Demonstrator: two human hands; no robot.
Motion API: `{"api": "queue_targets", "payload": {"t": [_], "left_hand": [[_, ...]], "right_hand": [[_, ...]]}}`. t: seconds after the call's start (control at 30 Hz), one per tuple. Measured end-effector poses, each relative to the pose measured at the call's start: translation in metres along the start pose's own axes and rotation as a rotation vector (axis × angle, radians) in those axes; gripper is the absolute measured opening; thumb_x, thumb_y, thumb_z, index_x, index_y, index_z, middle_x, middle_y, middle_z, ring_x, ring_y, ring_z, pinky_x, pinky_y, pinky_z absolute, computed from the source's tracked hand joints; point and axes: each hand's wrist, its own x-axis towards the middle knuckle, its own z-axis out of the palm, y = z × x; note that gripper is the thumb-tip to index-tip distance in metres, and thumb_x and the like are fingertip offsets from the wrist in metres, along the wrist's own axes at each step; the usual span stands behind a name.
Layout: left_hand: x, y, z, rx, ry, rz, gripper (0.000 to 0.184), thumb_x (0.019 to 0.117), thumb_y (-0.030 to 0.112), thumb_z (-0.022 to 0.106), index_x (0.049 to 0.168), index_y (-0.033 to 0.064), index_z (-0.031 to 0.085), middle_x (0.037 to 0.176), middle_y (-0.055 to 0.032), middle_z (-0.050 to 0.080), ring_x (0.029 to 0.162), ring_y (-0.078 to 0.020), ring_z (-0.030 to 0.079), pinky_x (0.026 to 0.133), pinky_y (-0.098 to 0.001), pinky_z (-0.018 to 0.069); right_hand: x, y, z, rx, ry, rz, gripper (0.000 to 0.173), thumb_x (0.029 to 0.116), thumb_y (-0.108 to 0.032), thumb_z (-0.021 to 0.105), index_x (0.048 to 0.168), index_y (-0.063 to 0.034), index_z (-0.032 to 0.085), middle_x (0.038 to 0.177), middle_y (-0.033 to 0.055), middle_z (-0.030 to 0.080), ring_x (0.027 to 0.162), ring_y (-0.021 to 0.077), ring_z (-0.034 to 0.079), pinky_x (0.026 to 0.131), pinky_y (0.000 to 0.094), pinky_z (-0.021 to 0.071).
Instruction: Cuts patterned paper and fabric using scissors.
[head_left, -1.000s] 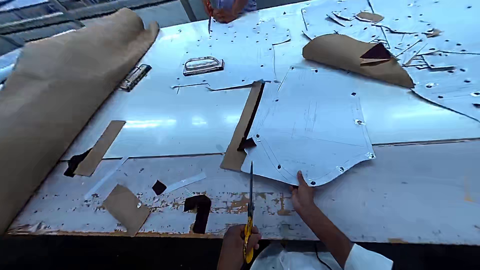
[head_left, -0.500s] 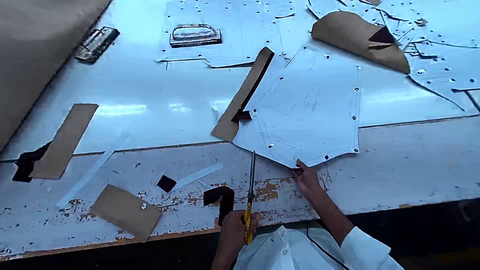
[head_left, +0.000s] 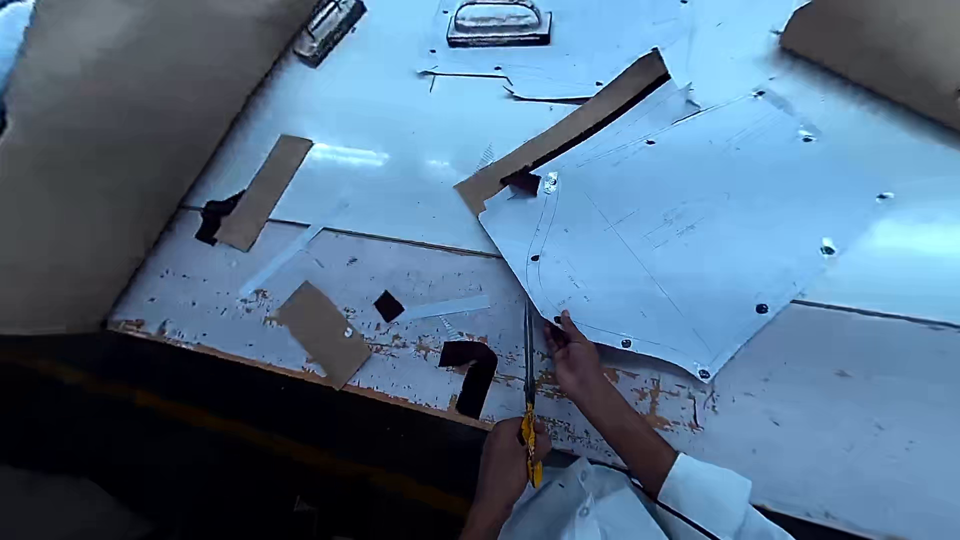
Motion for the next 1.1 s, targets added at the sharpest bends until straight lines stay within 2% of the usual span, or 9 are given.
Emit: {"api": "queue_targets", "payload": {"t": [0.13, 0.23, 0.33, 0.43, 0.6, 0.77, 0.9, 0.97, 1.1], "left_hand": [[-0.007, -0.002, 0.029, -0.095, 0.074, -0.045, 0.028, 0.0889, 0.022, 0.068, 0.107, 0.0009, 0.073, 0.097, -0.0094, 0.077, 0.083, -0.0178, 0.075, 0.077, -0.0368, 0.0617], [-0.016, -0.006, 0.047, -0.141, 0.106, -0.073, 0.030, 0.0893, 0.021, 0.067, 0.111, -0.0007, 0.071, 0.100, -0.0102, 0.077, 0.086, -0.0187, 0.075, 0.079, -0.0380, 0.0613], [-0.023, -0.009, 0.064, -0.109, 0.141, -0.101, 0.031, 0.0892, 0.023, 0.067, 0.111, 0.0016, 0.072, 0.099, -0.0075, 0.077, 0.085, -0.0163, 0.074, 0.080, -0.0373, 0.0608], [-0.027, -0.010, 0.078, -0.071, 0.153, -0.127, 0.031, 0.0893, 0.026, 0.067, 0.111, 0.0042, 0.073, 0.098, -0.0051, 0.077, 0.085, -0.0147, 0.073, 0.080, -0.0369, 0.0601], [-0.035, -0.011, 0.093, -0.118, 0.160, -0.124, 0.031, 0.0904, 0.026, 0.068, 0.110, 0.0033, 0.073, 0.096, -0.0065, 0.077, 0.085, -0.0167, 0.073, 0.081, -0.0391, 0.0598], [-0.011, 0.008, 0.080, -0.207, 0.312, 0.043, 0.027, 0.0922, 0.016, 0.069, 0.112, -0.0023, 0.072, 0.101, -0.0127, 0.078, 0.088, -0.0231, 0.076, 0.084, -0.0436, 0.0623], [0.039, 0.046, 0.048, -0.069, 0.531, 0.218, 0.023, 0.0972, 0.016, 0.069, 0.111, -0.0025, 0.073, 0.096, -0.0143, 0.076, 0.089, -0.0252, 0.074, 0.085, -0.0483, 0.0601], [0.066, 0.070, 0.033, -0.002, 0.607, 0.208, 0.022, 0.0983, 0.016, 0.069, 0.109, -0.0032, 0.073, 0.096, -0.0163, 0.075, 0.092, -0.0287, 0.073, 0.089, -0.0525, 0.0570], [0.104, 0.098, 0.014, 0.019, 0.668, 0.157, 0.023, 0.0973, 0.019, 0.071, 0.095, -0.0028, 0.073, 0.089, -0.0174, 0.072, 0.086, -0.0313, 0.070, 0.083, -0.0553, 0.0538]], "right_hand": [[-0.012, -0.011, -0.022, -0.172, -0.192, 0.138, 0.039, 0.1076, -0.040, 0.049, 0.130, -0.0098, 0.057, 0.120, 0.0024, 0.070, 0.104, 0.0098, 0.069, 0.092, 0.0247, 0.0551], [-0.023, -0.034, -0.055, -0.553, -0.406, 0.146, 0.041, 0.1109, -0.032, 0.041, 0.133, -0.0027, 0.059, 0.122, 0.0073, 0.071, 0.106, 0.0143, 0.069, 0.094, 0.0304, 0.0548], [-0.024, -0.059, -0.095, -1.114, -0.579, -0.328, 0.023, 0.1023, -0.016, 0.061, 0.119, -0.0028, 0.071, 0.103, 0.0067, 0.075, 0.091, 0.0155, 0.072, 0.084, 0.0342, 0.0603], [-0.003, -0.087, -0.117, -1.546, -0.574, -1.009, 0.036, 0.0911, -0.024, 0.076, 0.121, -0.0043, 0.071, 0.113, 0.0130, 0.072, 0.104, 0.0289, 0.069, 0.089, 0.0485, 0.0576], [0.029, -0.122, -0.123, -1.756, -0.540, -1.297, 0.060, 0.0878, -0.048, 0.075, 0.134, -0.0114, 0.066, 0.134, 0.0150, 0.063, 0.122, 0.0390, 0.059, 0.101, 0.0600, 0.0463], [0.079, -0.270, -0.131, -1.629, -0.050, -1.286, 0.051, 0.0958, -0.034, 0.070, 0.131, 0.0029, 0.063, 0.131, 0.0287, 0.061, 0.123, 0.0479, 0.057, 0.104, 0.0639, 0.0447], [0.106, -0.390, -0.177, -1.365, 0.460, -1.046, 0.070, 0.0930, -0.038, 0.075, 0.138, 0.0107, 0.052, 0.134, 0.0419, 0.052, 0.124, 0.0578, 0.051, 0.103, 0.0686, 0.0399], [0.105, -0.414, -0.195, -1.206, 0.615, -0.906, 0.082, 0.0895, -0.042, 0.078, 0.142, 0.0123, 0.046, 0.137, 0.0442, 0.047, 0.128, 0.0592, 0.046, 0.105, 0.0695, 0.0368], [0.112, -0.421, -0.196, -0.990, 0.665, -0.750, 0.088, 0.0881, -0.045, 0.078, 0.143, 0.0135, 0.043, 0.141, 0.0415, 0.047, 0.133, 0.0536, 0.045, 0.108, 0.0663, 0.0363]]}}
